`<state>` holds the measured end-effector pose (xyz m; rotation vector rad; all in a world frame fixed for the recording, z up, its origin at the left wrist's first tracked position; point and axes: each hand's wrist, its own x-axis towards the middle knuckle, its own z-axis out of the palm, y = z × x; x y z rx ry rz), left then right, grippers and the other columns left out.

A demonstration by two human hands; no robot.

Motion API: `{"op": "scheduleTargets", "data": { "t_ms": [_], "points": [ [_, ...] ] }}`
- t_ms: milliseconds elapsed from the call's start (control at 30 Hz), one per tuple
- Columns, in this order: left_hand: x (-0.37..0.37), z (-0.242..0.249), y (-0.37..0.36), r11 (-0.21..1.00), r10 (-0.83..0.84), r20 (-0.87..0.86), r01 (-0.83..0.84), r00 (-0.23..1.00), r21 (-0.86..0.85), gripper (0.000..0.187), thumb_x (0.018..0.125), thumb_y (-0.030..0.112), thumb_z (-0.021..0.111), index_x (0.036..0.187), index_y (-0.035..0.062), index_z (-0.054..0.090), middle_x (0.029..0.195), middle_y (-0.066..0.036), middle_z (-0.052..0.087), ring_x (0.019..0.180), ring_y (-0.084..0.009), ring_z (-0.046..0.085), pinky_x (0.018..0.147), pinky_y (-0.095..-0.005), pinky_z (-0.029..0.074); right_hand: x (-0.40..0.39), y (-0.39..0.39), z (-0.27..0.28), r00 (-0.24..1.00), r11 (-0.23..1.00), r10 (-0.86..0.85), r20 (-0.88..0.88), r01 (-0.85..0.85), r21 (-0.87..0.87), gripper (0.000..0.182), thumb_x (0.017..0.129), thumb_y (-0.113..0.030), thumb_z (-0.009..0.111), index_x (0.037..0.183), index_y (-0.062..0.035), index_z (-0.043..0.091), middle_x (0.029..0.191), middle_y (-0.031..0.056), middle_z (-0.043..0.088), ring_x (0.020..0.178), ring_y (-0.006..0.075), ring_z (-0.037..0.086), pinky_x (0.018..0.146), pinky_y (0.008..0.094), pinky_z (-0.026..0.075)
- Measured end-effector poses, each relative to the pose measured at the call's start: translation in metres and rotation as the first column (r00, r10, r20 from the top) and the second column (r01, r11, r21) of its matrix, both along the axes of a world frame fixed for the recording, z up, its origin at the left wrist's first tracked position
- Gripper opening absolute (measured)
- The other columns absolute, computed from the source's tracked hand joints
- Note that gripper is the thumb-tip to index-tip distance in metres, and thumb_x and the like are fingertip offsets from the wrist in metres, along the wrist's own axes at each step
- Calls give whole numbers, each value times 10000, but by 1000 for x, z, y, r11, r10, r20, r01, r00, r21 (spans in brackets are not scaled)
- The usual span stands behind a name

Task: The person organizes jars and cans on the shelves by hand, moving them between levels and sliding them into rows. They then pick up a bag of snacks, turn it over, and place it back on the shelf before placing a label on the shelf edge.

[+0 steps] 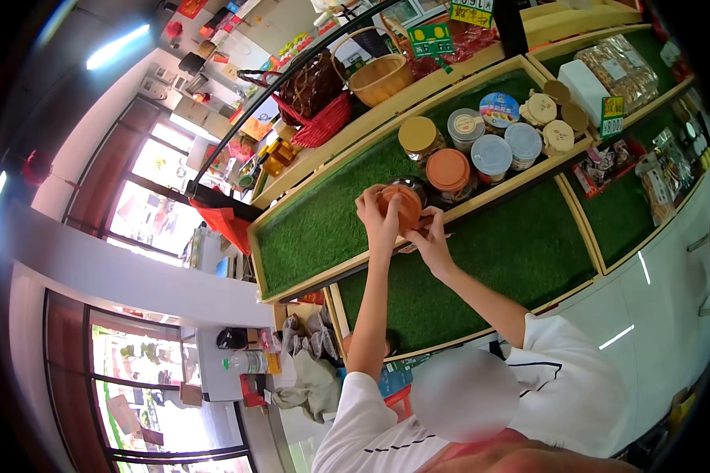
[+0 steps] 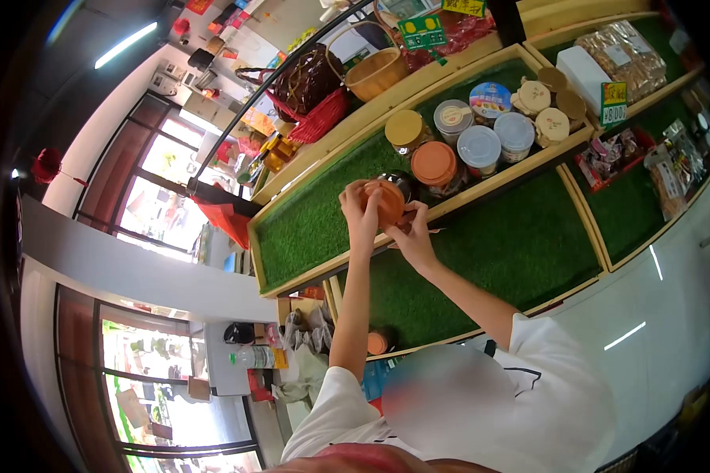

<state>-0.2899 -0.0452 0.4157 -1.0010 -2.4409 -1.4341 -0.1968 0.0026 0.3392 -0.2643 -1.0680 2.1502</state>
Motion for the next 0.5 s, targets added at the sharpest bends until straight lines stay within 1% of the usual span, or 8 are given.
{"op": "scheduleTargets", "data": {
  "t_ms": [67,100,133,167,233,333,433,500],
  "points": [
    [-11,-13,1,994,-45,-145,30,988,-101,375,880,266,704,1195,93,596,1222,-169,488,1168,-352,457,1040,-455,380,-7,-2,-12,1000,1000,-17,12,17,2,508,865,-20,696,1222,-90,341,1088,61,438,955,118,511,855,267,480],
    [-17,-18,4,988,-40,-119,22,992,-155,461,846,317,731,1235,113,591,1241,-158,488,1138,-361,433,1035,-475,332,-12,-2,-19,999,1000,-18,33,19,-23,517,859,-23,700,1216,-82,331,1080,65,439,938,120,519,842,269,488],
    [-21,-24,4,986,-46,-115,27,992,-166,467,847,319,729,1243,115,590,1249,-158,488,1141,-363,431,1035,-476,334,-15,-2,-25,998,999,-20,55,22,-45,527,853,-26,705,1210,-73,321,1072,69,440,922,122,528,829,271,496],
    [-25,-30,4,984,-54,-112,34,992,-173,473,847,322,727,1250,117,590,1257,-157,488,1144,-366,428,1035,-476,335,-19,-1,-31,999,995,45,30,-42,-90,471,907,-16,639,1248,-73,320,1149,78,423,1050,138,533,934,276,489],
    [-32,-32,8,979,-80,-129,54,988,-197,523,848,323,723,1306,123,570,1263,-163,483,1151,-368,422,1044,-484,341,-17,0,-21,997,988,72,-29,-75,-137,502,909,-7,626,1287,-69,300,1172,89,416,1095,159,544,984,299,493],
    [-32,-32,10,972,-63,-24,56,998,-228,622,850,349,726,1394,131,519,1301,-160,475,1164,-366,410,1051,-496,354,-8,-3,-7,995,983,93,-38,-98,-155,610,906,2,615,1391,-71,253,1228,103,407,1166,191,547,1016,341,510],
    [-31,-31,6,975,-92,61,103,994,-198,673,888,314,706,1486,153,444,1386,-158,471,1248,-364,434,1049,-502,383,1,-6,-6,990,986,136,-21,-137,-90,795,878,17,630,1510,-107,163,1295,117,397,1237,243,550,950,343,538],
    [-25,-33,-8,985,-171,143,173,975,0,657,920,270,674,1510,144,415,1456,-156,446,1311,-340,441,1051,-484,402,5,-12,-16,984,985,165,-60,-168,-41,878,876,28,616,1584,-129,120,1332,118,406,1247,265,560,907,339,553]
  ]
}}
